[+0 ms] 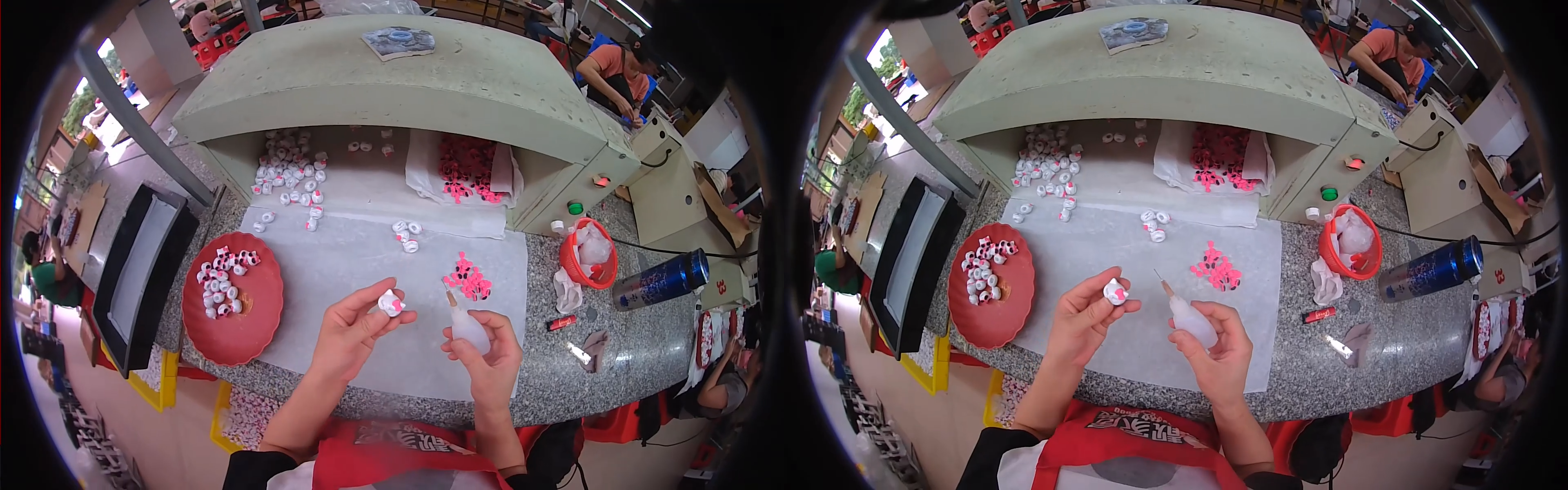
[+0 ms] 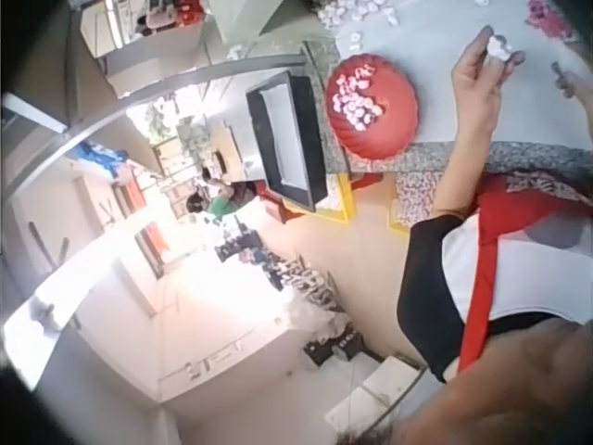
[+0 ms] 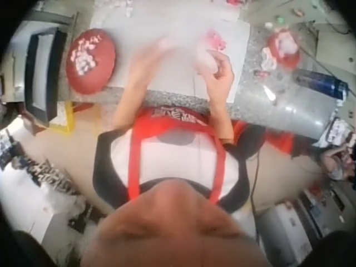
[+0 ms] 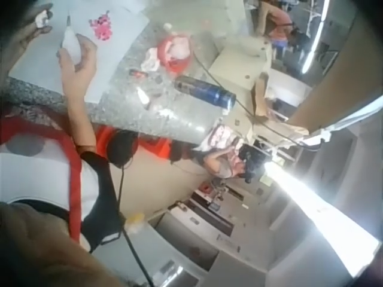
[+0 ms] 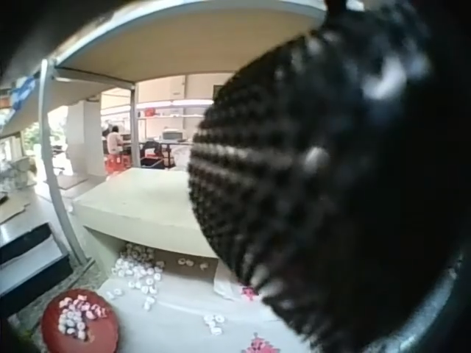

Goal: Apply glue to small white toy components and attach pink bow pieces to assemble characters.

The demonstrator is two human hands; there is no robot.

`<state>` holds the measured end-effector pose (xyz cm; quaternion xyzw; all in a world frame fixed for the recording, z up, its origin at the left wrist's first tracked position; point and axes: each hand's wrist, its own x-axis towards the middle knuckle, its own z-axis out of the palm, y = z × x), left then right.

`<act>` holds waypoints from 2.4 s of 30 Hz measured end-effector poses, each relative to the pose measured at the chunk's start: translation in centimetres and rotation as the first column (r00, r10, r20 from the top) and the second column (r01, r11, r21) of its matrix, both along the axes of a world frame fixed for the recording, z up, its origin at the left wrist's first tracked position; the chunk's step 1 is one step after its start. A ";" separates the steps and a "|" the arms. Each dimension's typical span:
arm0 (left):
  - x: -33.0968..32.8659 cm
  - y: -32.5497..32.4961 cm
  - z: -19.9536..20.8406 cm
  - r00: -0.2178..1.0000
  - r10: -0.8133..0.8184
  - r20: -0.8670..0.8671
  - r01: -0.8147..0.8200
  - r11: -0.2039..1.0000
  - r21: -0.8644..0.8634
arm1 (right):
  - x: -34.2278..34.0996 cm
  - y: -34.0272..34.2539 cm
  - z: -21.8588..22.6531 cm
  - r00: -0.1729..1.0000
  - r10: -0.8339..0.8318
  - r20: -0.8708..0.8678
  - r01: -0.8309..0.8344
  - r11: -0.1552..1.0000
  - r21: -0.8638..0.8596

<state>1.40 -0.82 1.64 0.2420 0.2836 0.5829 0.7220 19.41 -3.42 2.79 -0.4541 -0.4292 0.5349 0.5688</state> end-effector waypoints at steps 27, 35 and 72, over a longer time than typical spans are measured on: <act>1.6 -2.6 -0.2 0.846 0.135 -0.517 0.044 0.947 0.319 | -0.9 1.4 0.7 0.954 0.113 0.276 -0.149 0.983 0.111; 1.5 -2.6 0.1 0.829 0.113 -0.548 0.069 0.951 0.300 | -0.8 1.5 1.6 0.881 0.077 0.467 -0.154 0.979 0.130; 1.7 -2.8 -0.6 0.955 -0.055 -0.293 0.141 0.950 0.280 | 0.3 1.3 1.7 0.977 0.176 0.118 -0.171 0.984 -0.048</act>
